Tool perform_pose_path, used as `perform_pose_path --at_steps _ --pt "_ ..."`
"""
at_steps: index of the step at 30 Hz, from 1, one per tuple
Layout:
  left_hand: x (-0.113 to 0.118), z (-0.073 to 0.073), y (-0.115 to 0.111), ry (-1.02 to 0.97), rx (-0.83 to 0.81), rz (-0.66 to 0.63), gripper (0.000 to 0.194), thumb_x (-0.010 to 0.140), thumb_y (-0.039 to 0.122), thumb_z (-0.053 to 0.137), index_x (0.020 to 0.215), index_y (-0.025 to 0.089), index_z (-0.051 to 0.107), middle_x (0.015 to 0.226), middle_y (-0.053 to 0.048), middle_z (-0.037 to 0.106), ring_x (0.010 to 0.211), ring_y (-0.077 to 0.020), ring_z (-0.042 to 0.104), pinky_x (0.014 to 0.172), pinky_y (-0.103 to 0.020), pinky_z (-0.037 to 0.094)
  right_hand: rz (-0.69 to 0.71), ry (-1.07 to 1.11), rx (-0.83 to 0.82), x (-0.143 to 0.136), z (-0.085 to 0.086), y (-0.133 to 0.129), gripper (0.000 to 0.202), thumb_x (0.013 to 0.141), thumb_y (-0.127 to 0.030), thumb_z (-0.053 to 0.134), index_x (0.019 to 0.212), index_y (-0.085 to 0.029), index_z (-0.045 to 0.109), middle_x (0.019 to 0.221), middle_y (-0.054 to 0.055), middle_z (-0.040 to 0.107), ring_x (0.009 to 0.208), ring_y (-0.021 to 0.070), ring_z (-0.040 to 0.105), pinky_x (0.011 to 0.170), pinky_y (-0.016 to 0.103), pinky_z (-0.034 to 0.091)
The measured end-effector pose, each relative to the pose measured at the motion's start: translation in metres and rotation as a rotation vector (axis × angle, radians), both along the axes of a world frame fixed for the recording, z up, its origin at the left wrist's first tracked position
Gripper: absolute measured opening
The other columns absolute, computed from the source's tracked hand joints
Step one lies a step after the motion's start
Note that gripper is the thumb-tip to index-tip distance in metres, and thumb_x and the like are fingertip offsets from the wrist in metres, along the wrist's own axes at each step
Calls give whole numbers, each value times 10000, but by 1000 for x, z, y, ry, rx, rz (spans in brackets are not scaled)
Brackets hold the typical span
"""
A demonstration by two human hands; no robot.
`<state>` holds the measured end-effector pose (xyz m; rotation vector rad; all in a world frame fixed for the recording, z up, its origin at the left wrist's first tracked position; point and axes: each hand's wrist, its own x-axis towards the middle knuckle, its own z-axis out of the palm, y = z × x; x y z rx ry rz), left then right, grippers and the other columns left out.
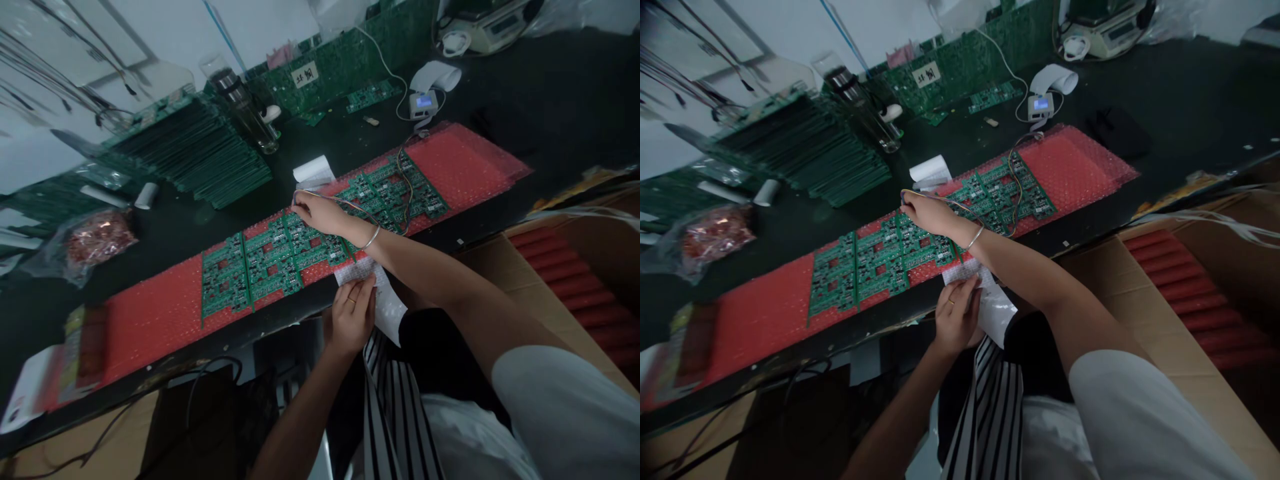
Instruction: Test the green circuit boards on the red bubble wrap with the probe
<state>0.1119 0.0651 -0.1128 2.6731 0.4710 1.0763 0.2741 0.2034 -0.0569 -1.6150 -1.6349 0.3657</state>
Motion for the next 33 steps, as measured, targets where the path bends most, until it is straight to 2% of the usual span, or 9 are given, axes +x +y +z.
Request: perform_pose_path --at_steps 5,10,13,16,19,22,27,33 --pt "4 2 -4 -37 -61 54 400 946 134 551 1337 217 548 935 -67 749 902 -210 692 846 -379 562 6 10 -4 0 -1 1 128 1005 -254 443 994 -197 557 979 36 666 815 149 569 696 276 360" --pt "5 0 -11 -65 -134 52 401 936 118 552 1324 219 549 925 -59 742 909 -208 687 839 -382 560 2 24 -8 1 -3 2 120 1001 -262 450 992 -204 554 964 29 654 831 152 568 724 274 377" --pt "-3 8 -10 -118 -245 43 405 933 115 560 1322 226 543 894 -41 734 899 -188 679 848 -363 562 27 28 23 2 -2 1 125 1004 -262 444 993 -204 553 981 31 651 859 153 577 761 273 400" --pt "-21 27 1 -168 -319 100 390 914 120 596 1288 229 563 892 -28 728 891 -176 668 847 -353 560 82 21 55 -2 3 -3 153 1015 -279 426 982 -210 558 1032 37 652 894 159 592 798 284 425" --pt "-49 45 23 -220 -335 243 350 900 143 629 1239 227 595 905 -21 728 904 -168 664 888 -359 546 194 -25 46 -14 14 -8 185 1020 -334 429 962 -225 568 1054 36 654 920 171 604 818 299 437" --pt "-76 53 45 -268 -377 392 315 905 187 635 1217 221 605 917 -21 725 894 -157 675 900 -351 543 289 -87 21 -33 21 -18 191 1019 -364 441 965 -242 579 1040 38 665 965 192 608 871 324 438" --pt "-100 52 68 -326 -445 514 281 904 260 633 1175 189 621 914 -33 724 854 -157 695 835 -316 569 350 -157 -33 -61 14 -34 164 1002 -364 485 969 -261 609 1057 47 685 1076 219 604 929 355 453" --pt "-106 44 75 -375 -522 513 281 888 264 641 1154 176 626 888 -29 725 801 -144 693 783 -285 571 314 -233 3 -72 1 -39 193 1003 -340 476 1027 -241 639 1108 73 687 1142 238 591 1018 387 445"
